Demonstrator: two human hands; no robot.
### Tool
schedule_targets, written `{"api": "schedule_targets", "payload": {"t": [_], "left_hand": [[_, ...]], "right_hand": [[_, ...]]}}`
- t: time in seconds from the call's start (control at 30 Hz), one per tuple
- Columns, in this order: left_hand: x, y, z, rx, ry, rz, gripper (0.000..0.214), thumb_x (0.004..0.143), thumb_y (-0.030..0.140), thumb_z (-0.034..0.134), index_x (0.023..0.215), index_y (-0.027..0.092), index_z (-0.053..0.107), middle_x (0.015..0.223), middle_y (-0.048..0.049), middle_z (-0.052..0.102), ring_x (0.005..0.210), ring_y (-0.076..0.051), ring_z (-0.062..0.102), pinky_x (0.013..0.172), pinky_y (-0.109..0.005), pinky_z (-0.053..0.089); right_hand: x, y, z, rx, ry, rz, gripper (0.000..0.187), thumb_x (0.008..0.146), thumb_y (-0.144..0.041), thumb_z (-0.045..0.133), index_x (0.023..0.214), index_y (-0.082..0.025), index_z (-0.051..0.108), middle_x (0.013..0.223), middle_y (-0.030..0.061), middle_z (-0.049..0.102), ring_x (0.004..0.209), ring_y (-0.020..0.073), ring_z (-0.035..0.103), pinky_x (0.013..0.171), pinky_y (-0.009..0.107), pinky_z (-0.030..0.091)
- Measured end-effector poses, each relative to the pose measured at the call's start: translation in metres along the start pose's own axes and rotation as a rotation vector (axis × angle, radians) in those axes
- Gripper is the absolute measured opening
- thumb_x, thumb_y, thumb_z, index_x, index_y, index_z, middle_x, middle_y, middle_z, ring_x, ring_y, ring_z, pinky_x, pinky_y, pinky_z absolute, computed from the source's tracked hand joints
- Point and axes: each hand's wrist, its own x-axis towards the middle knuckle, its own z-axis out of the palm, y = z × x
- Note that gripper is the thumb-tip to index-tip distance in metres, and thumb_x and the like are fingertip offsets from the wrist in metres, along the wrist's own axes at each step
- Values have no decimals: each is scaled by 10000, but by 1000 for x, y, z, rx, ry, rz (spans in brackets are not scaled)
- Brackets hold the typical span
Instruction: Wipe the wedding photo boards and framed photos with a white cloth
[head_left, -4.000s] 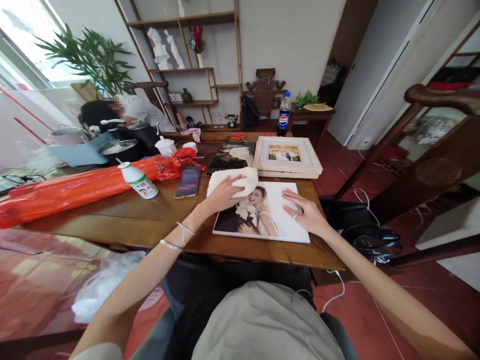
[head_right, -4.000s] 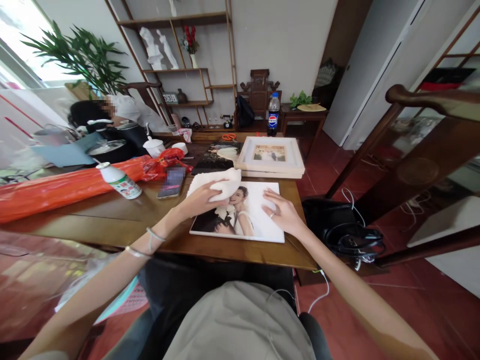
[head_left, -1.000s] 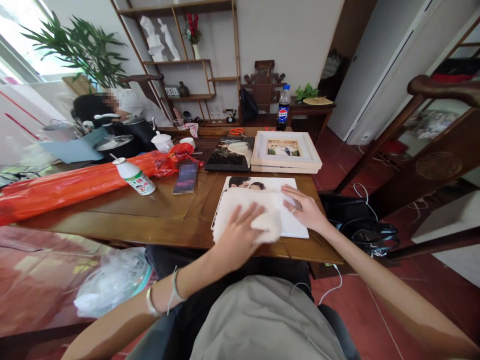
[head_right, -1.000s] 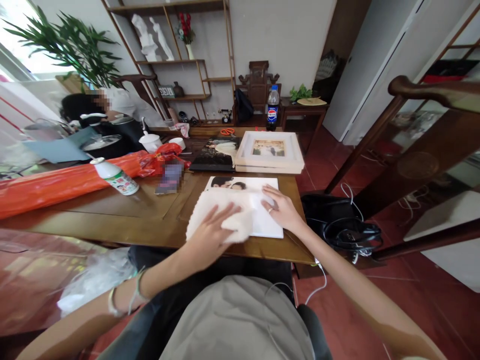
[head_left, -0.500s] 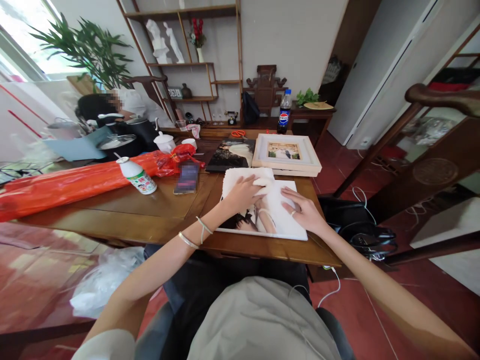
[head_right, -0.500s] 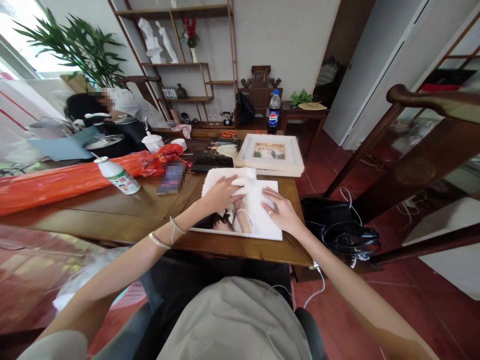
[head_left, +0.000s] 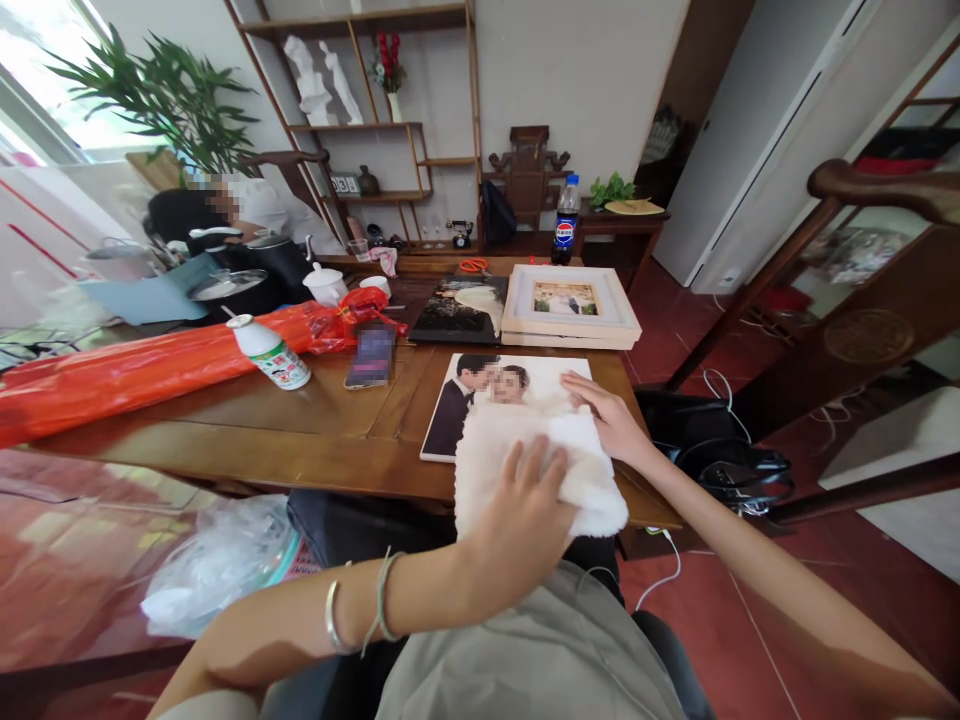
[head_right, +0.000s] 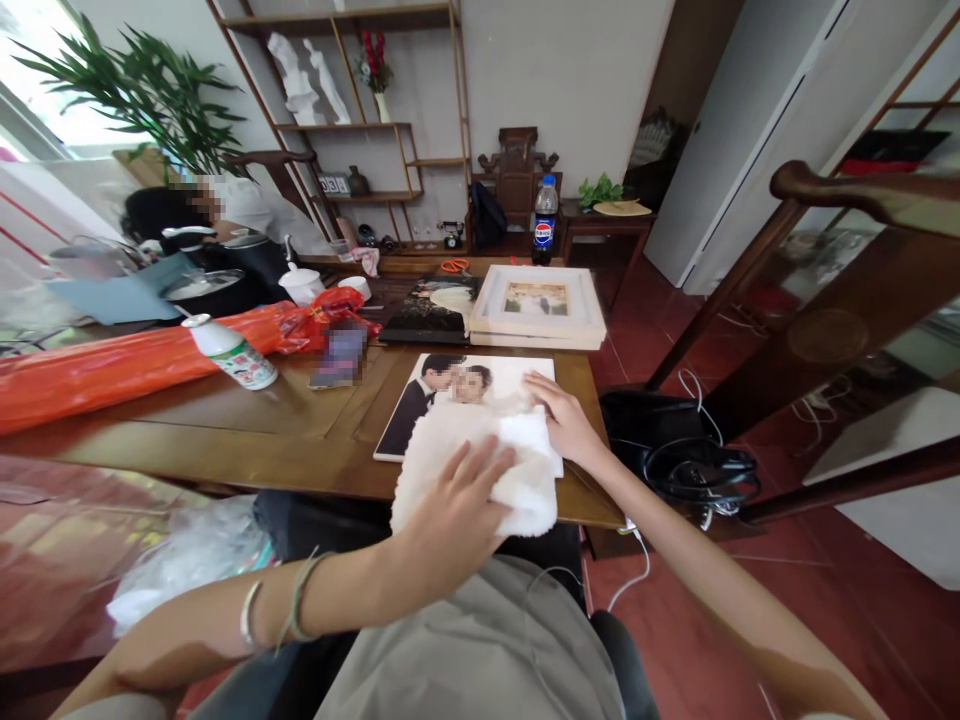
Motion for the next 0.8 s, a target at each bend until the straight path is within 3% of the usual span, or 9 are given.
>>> {"api": "schedule_targets", "payload": {"t": [0.07,0.27,0.33,0.4,0.47,0.57,0.67,0.73,0.8], "left_hand": [[10,-11,2,-26,-8,-50,232,899,330,549,1049,222,689,1409,-124,458,1349,-361,356,1067,-575,336],[59,-80,14,-45,5,-264,329,936,301,495,1234,206,594,1416,-147,453,1367,-353,322,1064,-599,305],[67,-88,15,-31,-9,-284,339,936,279,490,1247,184,586,1442,-161,419,1383,-366,288,1070,-607,286],[65,-80,15,-9,-37,-255,312,926,248,499,1203,170,619,1457,-164,400,1386,-370,283,1076,-593,288],[54,-56,15,34,-29,-212,274,907,223,512,1119,146,667,1447,-172,411,1369,-378,314,1078,-568,307],[29,-7,19,92,89,-122,267,886,236,508,1021,112,703,1418,-184,445,1331,-398,369,1069,-544,334],[12,33,26,111,240,-33,341,899,254,455,1127,109,663,1414,-161,463,1324,-354,398,1049,-464,384],[10,43,28,122,273,-14,353,897,245,444,1155,119,650,1394,-148,490,1317,-329,416,1042,-444,396],[16,35,24,113,213,-11,308,881,231,465,1084,150,684,1373,-141,513,1296,-331,441,1027,-472,408]], "right_hand": [[0,-1,-1,-1,-7,7,392,849,-190,495,1209,-238,644,1327,53,595,1293,244,493,1115,467,366],[1,-4,1,-19,15,-25,364,864,-213,501,1190,-255,655,1307,46,611,1285,248,502,1110,480,371],[0,-4,1,-26,25,-13,352,876,-227,503,1194,-254,653,1302,50,615,1285,248,502,1107,483,375],[0,-4,1,-28,18,-8,352,880,-233,503,1198,-255,652,1297,50,618,1297,252,486,1104,481,381],[0,-5,0,-22,0,-10,357,877,-227,503,1199,-262,653,1293,46,622,1313,256,466,1102,472,386],[0,-5,-1,-6,-16,-5,366,872,-221,503,1205,-267,649,1287,48,627,1308,255,473,1105,474,379],[0,-4,-3,17,-15,-6,358,884,-262,506,1216,-250,639,1303,66,615,1305,254,477,1103,490,373],[0,-4,-4,32,-16,-17,356,887,-288,515,1218,-243,636,1311,74,608,1317,256,462,1100,491,378],[0,-4,-4,33,-23,-20,355,886,-281,515,1218,-249,636,1305,68,613,1320,254,457,1101,493,377]]}}
